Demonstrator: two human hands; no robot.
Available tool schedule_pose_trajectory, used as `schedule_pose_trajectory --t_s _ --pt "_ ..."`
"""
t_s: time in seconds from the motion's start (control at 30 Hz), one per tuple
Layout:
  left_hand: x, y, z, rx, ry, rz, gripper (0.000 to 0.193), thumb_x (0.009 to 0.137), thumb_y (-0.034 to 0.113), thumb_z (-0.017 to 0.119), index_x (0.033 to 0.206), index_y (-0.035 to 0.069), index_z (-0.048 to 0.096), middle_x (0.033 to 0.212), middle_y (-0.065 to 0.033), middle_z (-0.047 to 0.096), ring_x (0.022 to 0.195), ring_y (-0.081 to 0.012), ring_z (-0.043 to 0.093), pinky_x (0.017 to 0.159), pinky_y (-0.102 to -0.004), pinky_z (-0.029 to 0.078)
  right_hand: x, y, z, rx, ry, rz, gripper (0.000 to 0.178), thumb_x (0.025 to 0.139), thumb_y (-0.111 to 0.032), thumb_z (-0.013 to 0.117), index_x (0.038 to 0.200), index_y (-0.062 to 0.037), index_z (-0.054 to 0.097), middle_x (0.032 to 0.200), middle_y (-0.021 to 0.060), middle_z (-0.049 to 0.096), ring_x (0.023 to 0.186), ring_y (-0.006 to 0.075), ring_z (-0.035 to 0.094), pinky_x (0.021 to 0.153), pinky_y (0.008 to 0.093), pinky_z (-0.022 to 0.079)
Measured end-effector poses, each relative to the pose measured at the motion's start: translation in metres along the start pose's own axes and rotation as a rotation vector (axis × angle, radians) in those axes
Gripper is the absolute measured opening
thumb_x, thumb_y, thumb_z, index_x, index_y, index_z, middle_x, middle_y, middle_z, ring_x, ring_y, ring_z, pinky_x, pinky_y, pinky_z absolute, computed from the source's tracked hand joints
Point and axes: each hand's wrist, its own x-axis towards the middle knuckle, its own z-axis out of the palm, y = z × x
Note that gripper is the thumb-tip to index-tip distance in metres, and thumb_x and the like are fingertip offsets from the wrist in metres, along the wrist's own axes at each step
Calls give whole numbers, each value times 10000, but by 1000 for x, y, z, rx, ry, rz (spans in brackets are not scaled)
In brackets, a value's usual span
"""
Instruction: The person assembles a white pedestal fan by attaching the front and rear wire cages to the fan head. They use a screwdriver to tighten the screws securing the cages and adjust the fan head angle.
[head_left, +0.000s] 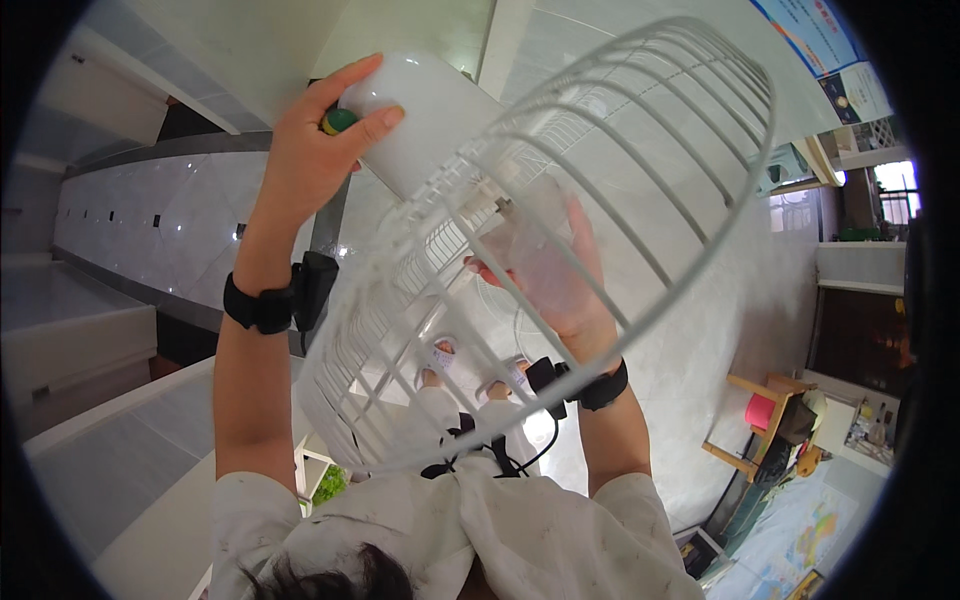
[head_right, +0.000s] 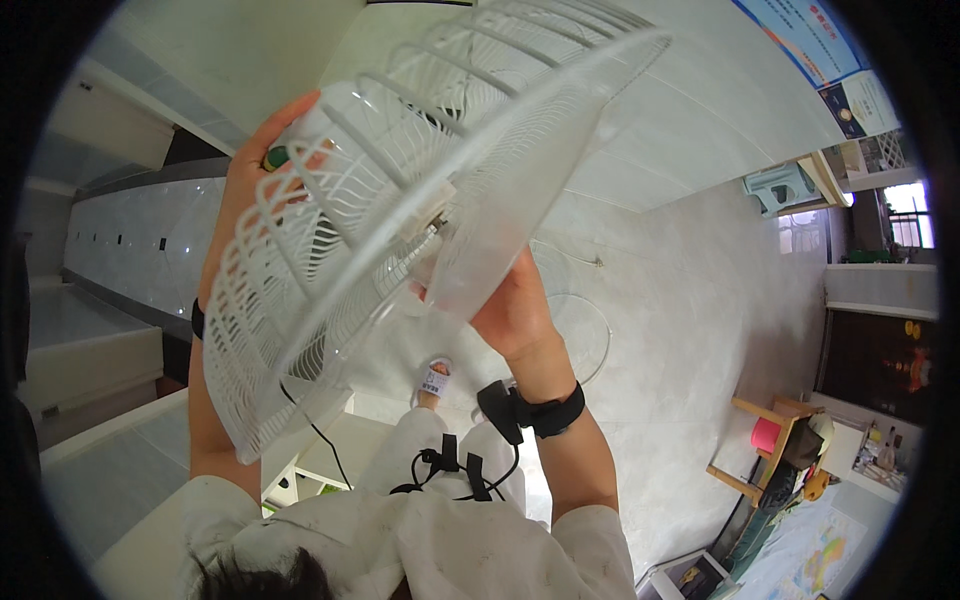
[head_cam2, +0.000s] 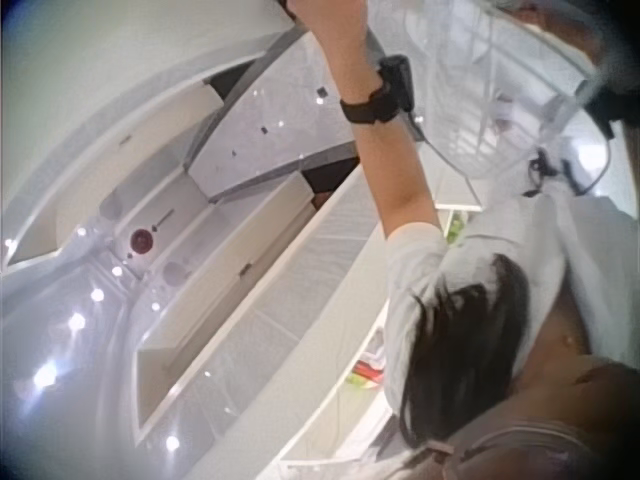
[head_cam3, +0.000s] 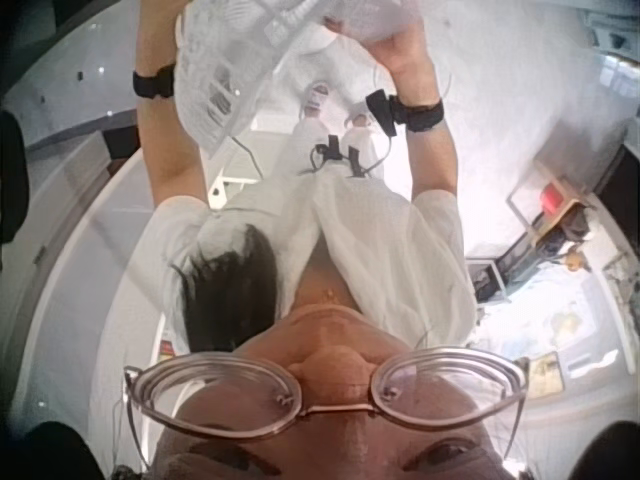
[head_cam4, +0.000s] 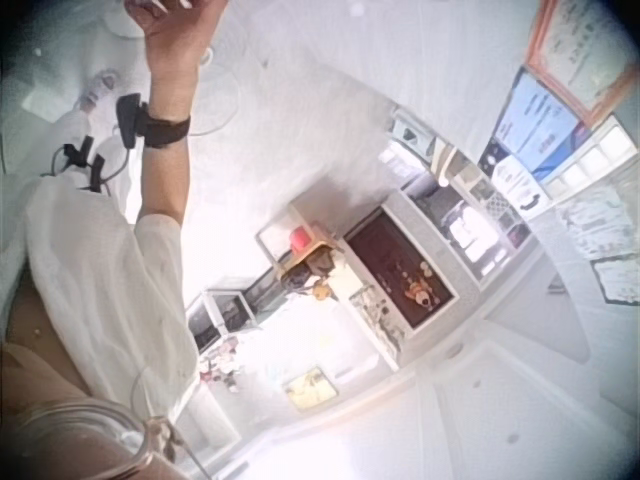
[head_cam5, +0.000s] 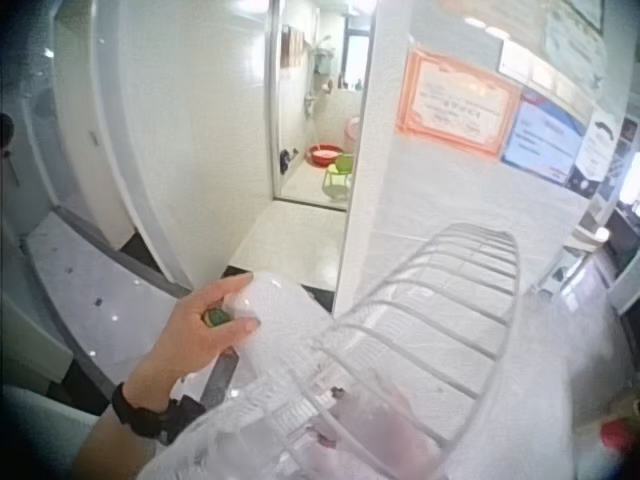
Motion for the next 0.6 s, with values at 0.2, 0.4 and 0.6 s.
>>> schedule_pose_trajectory --t_s 0.2,0.4,0.6 --pt "-14 6 3 141 41 38 489 751 229 725 1192 91 567 1017 -60 579 796 -129 555 693 -245 467 -3 0 -39 -379 48 -159 616 850 -441 529 1294 -34 395 1199 173 520 1025 323 569 838 441 472" --pt "-18 9 -1 162 49 85 494 746 199 723 1203 105 559 1114 -80 572 985 -175 555 842 -285 442 0 2 -34 -417 32 -221 626 815 -502 567 1211 -29 463 1117 145 566 995 285 583 890 458 467" --pt "-15 4 -2 140 52 88 493 741 206 727 1196 111 561 1143 -87 552 982 -193 561 827 -291 453 -1 -4 -30 -328 -18 -175 573 879 -336 541 1312 -29 327 1145 133 543 992 224 590 803 385 528"
